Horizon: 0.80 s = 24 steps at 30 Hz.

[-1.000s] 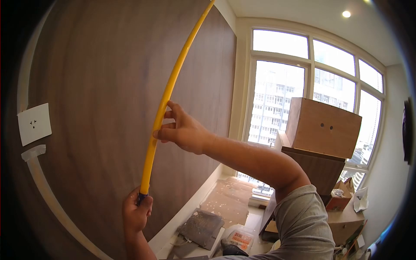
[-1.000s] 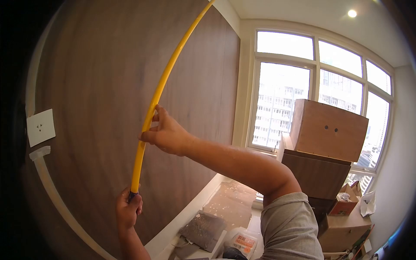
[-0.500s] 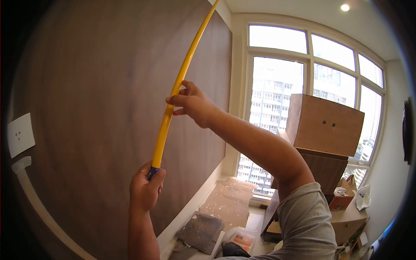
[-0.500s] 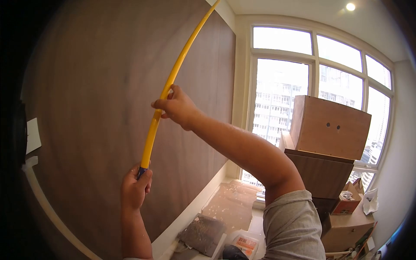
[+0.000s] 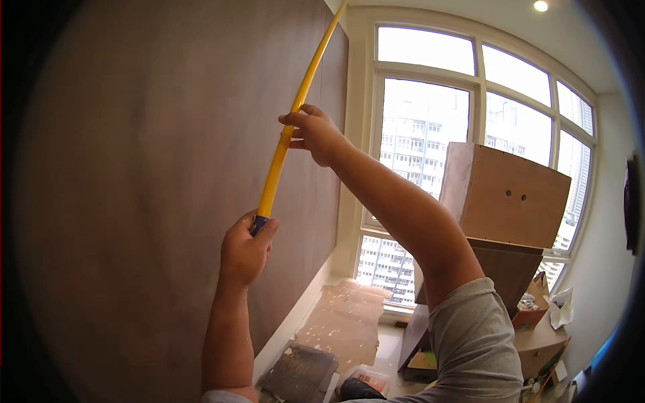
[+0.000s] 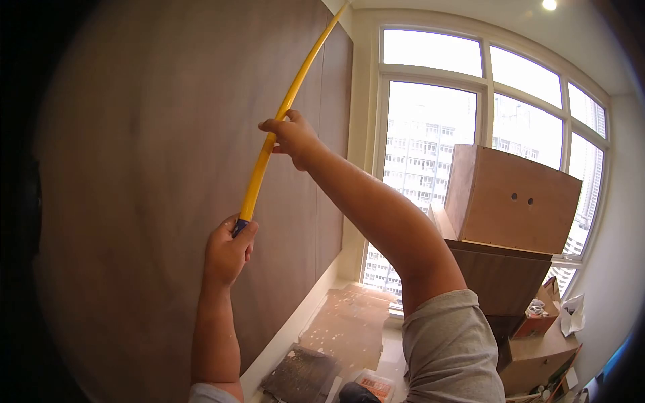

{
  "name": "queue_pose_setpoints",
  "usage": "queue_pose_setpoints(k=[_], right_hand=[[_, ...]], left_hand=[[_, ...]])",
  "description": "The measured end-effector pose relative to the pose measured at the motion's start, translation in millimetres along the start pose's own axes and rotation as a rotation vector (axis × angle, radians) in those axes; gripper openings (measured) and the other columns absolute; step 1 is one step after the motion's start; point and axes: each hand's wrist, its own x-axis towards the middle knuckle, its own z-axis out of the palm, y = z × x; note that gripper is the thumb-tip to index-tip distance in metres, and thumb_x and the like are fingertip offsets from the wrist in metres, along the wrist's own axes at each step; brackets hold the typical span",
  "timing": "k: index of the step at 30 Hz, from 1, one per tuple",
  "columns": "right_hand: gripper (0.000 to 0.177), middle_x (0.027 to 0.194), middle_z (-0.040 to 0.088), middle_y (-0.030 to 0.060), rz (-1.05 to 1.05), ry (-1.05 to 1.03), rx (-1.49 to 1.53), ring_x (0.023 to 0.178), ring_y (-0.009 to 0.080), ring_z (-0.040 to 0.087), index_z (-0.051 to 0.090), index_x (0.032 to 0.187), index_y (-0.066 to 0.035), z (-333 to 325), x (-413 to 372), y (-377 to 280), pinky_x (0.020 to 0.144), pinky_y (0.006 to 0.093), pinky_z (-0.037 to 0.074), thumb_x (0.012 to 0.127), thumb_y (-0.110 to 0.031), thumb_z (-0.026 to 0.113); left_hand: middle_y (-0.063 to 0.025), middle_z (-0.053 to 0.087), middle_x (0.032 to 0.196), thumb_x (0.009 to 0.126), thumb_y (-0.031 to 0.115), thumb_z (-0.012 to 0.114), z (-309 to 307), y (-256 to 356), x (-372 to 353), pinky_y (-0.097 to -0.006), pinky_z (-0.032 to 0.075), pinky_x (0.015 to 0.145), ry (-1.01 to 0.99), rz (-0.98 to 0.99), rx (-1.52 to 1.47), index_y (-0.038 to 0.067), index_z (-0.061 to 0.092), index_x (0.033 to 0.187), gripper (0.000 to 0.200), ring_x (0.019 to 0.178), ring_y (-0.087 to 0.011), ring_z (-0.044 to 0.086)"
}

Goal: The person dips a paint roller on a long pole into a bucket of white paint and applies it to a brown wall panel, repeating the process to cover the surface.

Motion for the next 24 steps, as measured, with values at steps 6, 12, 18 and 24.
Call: queue_pose_setpoints(k=[6,12,18,24], right_hand=[[0.053,0.119,0.058,0.0148,-0.006,0.033,0.042,0.109,0.0285,0.066,0.055,0.13,0.003,-43,55,33,0.097,0.0411,0.055,0.089,-0.026,0.074],[0.049,0.116,0.057,0.0132,0.002,0.064,0.08,0.108,0.0278,0.066,0.058,0.127,0.001,-70,87,52,0.095,0.0394,0.054,0.09,-0.027,0.074],[0.05,0.115,0.057,0.0129,-0.005,0.07,0.074,0.107,0.0272,0.066,0.057,0.128,0.002,-83,95,57,0.094,0.0386,0.054,0.09,-0.026,0.075],[0.052,0.116,0.058,0.0149,0.005,0.014,0.026,0.108,0.0269,0.065,0.056,0.127,0.003,-66,66,48,0.096,0.0393,0.054,0.089,-0.027,0.075]], left_hand=[[0.0028,0.054,0.067,0.098,0.027,0.07,38,-25,66,-0.0255,0.042,0.055,-0.006,0.012,0.031,0.0,0.068,0.109,0.029,0.058,-0.0064,0.049],[0.0021,0.055,0.068,0.098,0.028,0.07,64,-38,109,-0.0269,0.043,0.057,-0.015,0.025,0.038,0.0,0.069,0.107,0.029,0.058,-0.007,0.05],[0.0017,0.056,0.068,0.098,0.028,0.07,79,-49,123,-0.0275,0.044,0.057,0.004,0.04,0.022,0.0,0.069,0.113,0.032,0.059,-0.0074,0.051],[0.0027,0.054,0.068,0.099,0.027,0.069,64,-42,82,-0.0249,0.043,0.056,0.007,-0.002,-0.031,0.0,0.069,0.116,0.032,0.059,-0.006,0.049]])
